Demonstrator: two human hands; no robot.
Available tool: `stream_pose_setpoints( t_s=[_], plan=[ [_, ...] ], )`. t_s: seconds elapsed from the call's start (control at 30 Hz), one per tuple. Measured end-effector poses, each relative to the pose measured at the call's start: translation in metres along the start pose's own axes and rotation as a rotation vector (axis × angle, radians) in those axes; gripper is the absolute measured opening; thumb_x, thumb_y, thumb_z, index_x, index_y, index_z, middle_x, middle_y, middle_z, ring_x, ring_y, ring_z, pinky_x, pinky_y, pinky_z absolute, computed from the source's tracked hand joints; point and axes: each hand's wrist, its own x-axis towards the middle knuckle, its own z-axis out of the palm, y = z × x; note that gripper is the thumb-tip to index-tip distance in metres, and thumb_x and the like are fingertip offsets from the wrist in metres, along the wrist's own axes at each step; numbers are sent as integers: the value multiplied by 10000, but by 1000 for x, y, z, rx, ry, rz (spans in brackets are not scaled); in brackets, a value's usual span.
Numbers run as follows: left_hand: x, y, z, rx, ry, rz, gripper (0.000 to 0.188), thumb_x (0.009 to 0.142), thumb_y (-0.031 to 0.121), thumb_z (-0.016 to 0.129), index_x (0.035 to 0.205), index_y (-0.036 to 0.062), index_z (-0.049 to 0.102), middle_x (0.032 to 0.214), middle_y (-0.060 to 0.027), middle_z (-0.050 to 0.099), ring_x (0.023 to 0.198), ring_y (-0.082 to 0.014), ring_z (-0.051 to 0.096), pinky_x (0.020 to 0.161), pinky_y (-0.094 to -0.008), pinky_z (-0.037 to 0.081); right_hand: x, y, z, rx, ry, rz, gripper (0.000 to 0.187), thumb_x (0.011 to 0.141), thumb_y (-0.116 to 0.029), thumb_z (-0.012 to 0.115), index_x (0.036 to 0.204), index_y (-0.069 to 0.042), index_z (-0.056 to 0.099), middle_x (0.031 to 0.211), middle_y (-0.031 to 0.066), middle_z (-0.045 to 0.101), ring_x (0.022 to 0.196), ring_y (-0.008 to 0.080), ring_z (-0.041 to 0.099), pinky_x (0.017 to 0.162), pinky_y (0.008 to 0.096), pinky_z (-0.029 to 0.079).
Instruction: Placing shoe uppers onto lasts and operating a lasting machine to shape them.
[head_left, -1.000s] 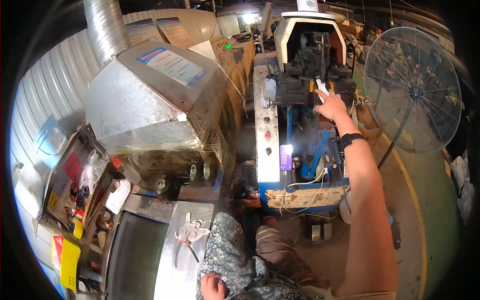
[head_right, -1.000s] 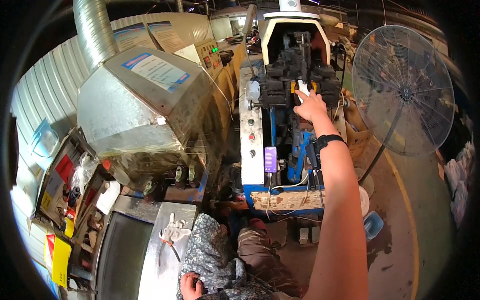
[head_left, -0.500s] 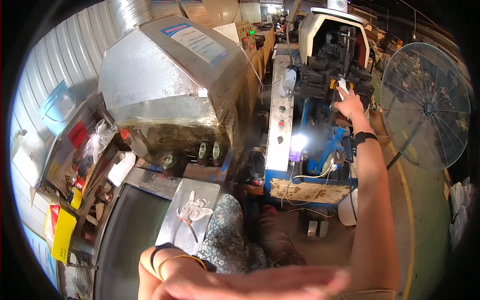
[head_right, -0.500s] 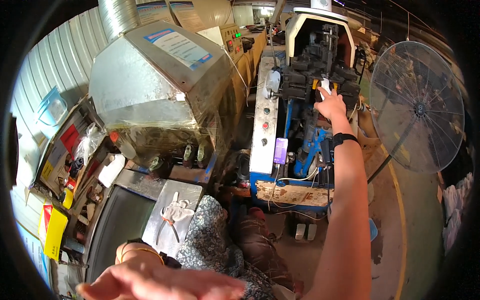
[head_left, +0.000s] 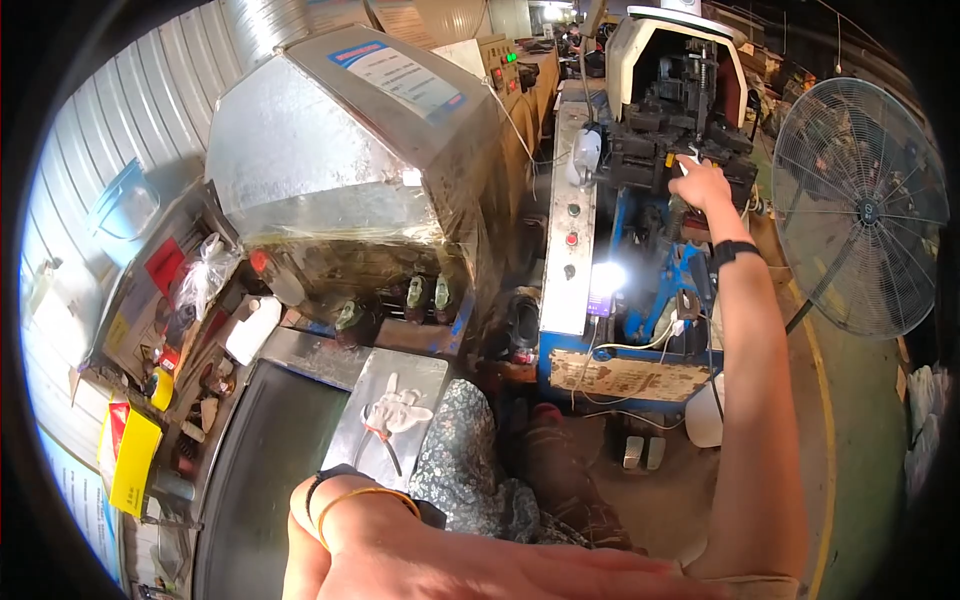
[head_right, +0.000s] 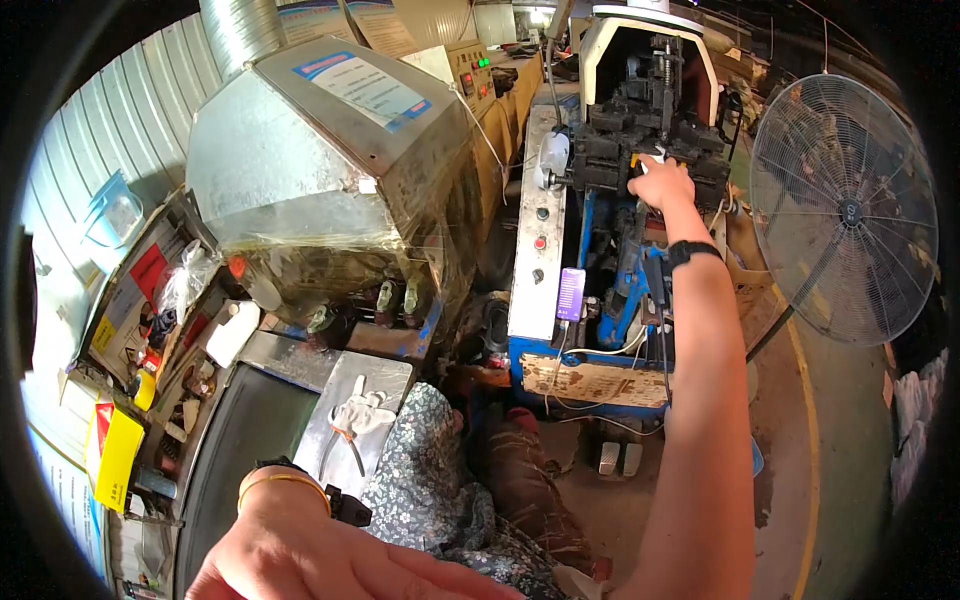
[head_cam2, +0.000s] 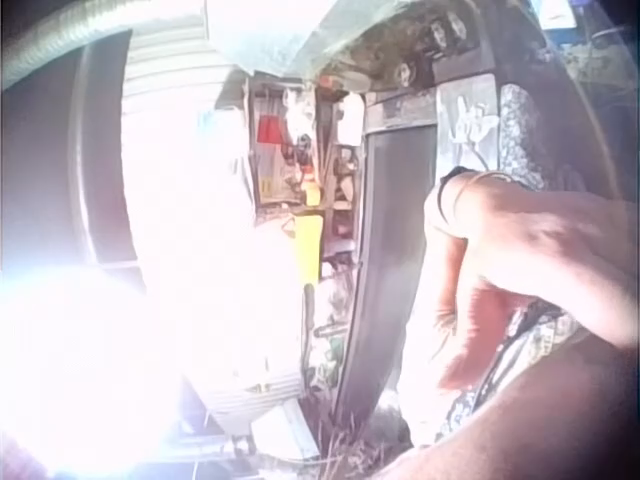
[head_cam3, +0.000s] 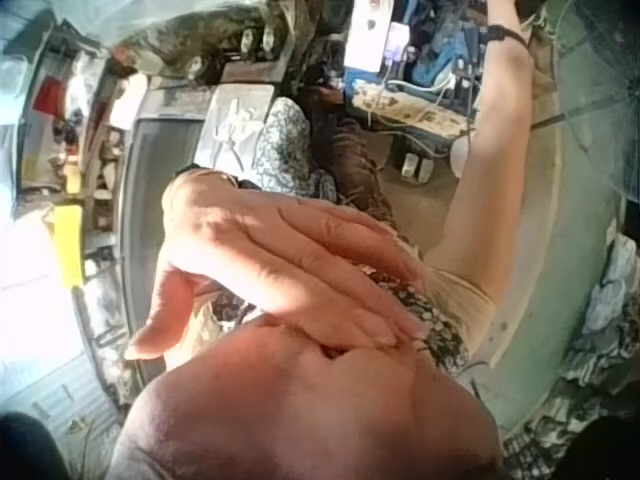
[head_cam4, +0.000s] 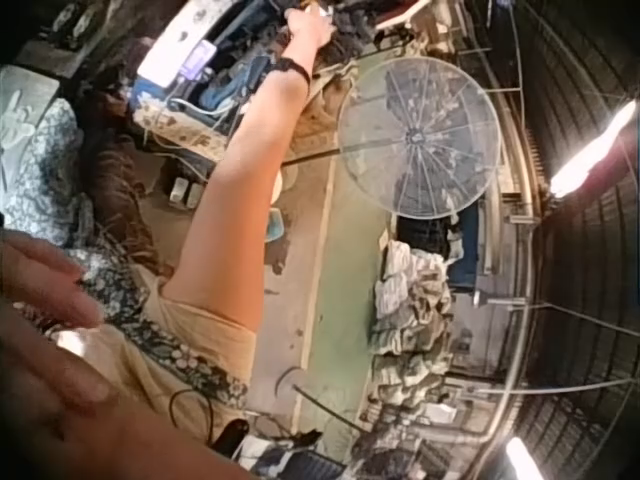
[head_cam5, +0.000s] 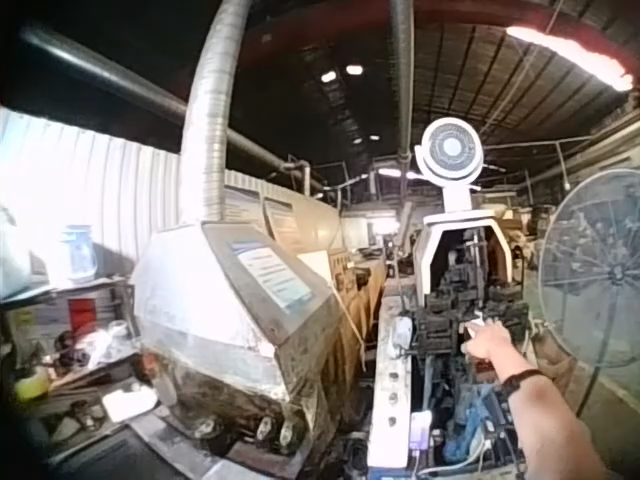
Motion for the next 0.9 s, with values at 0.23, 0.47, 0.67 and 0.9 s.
stream_pose_setpoints(
  t_s=[0.23, 0.47, 0.67, 0.9],
  plan=[
    [2, 16, -31, 66, -240, -26, 1006, 906, 759, 325, 1269, -157, 532, 1251, -382, 549, 1181, -522, 549, 1002, -680, 365, 6, -9, -6, -61, -25, 41, 790, 727, -384, 660, 1477, -354, 412, 1515, 157, 380, 1361, 368, 395, 1098, 442, 388],
    [8, 40, -34, -40, -84, -249, 935, 912, 711, 412, 1228, -156, 570, 1233, -373, 569, 1170, -534, 551, 1019, -713, 321, 5, -8, -6, -55, -14, 26, 790, 736, -390, 647, 1486, -343, 401, 1515, 157, 380, 1363, 365, 394, 1099, 449, 385],
    [-11, 31, -29, -39, -72, -92, 888, 901, 695, 454, 1250, -111, 583, 1339, -424, 442, 1244, -573, 459, 995, -710, 354, 0, -10, -8, -74, 22, 0, 794, 711, -391, 643, 1471, -301, 432, 1459, 213, 443, 1314, 397, 457, 1085, 439, 398],
    [-18, 35, -26, -150, -54, -186, 841, 886, 666, 520, 1294, -68, 568, 1432, -414, 336, 1320, -581, 357, 990, -705, 367, 4, -10, -9, -68, -56, 32, 790, 771, -400, 637, 1509, -330, 362, 1550, 167, 324, 1398, 374, 346, 1116, 464, 365]
  ],
)
